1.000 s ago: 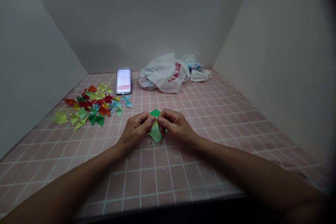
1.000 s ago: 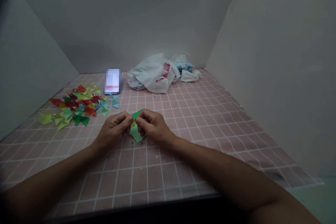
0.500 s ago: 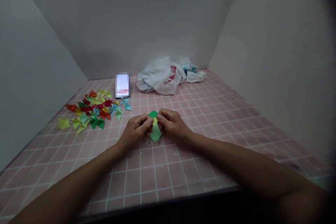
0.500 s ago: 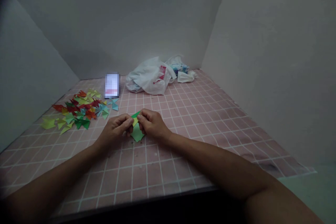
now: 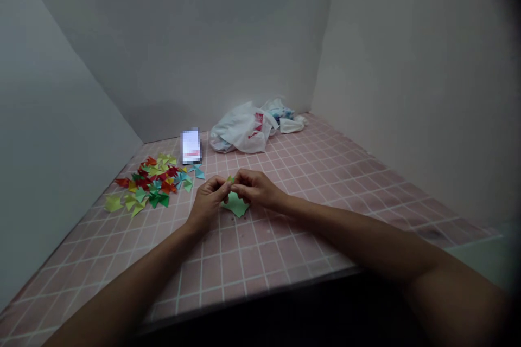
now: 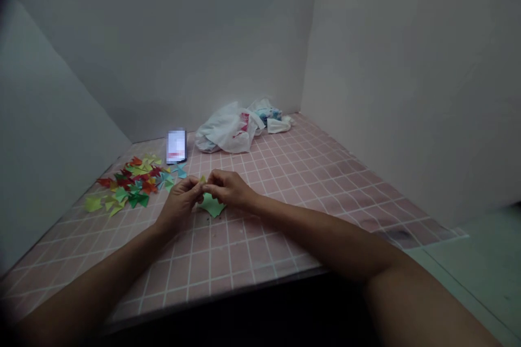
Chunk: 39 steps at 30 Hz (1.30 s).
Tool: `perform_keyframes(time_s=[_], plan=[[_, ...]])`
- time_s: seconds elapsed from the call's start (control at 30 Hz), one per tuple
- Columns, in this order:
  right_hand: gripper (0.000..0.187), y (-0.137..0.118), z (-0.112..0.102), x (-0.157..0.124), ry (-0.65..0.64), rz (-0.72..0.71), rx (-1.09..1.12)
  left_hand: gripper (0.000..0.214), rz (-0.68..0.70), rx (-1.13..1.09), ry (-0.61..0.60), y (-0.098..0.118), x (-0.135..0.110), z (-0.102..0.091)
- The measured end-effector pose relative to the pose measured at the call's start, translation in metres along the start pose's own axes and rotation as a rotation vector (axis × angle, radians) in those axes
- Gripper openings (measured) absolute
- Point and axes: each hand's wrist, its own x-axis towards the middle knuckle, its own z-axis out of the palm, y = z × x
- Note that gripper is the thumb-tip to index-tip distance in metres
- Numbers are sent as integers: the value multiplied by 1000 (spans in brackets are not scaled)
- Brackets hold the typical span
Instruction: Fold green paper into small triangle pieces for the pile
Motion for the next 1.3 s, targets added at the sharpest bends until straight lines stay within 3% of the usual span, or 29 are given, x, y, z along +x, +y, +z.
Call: perform_keyframes(time_s=[0.2,0.4,0.7,0.93,1.1,1.3], plan=[[19,-9,-2,4,125,-44,-135,35,-61,-124,25,5,0,10],[17,-9,-5,13,126,23,-96,37,-138,-168,-1,16,11,12],[14,-11,-11,20,75,86,-149,25,-214,-92,-13,16,16,9],[15,-13,-10,18,120,118,-276,26,-234,60,-69,12,20,10],[20,-17,-10,13,112,155,-350,26,-173,206,-125,21,20,10],[20,-29,-12,21,136,96,-352,24,9,255,-62,32,18,13]])
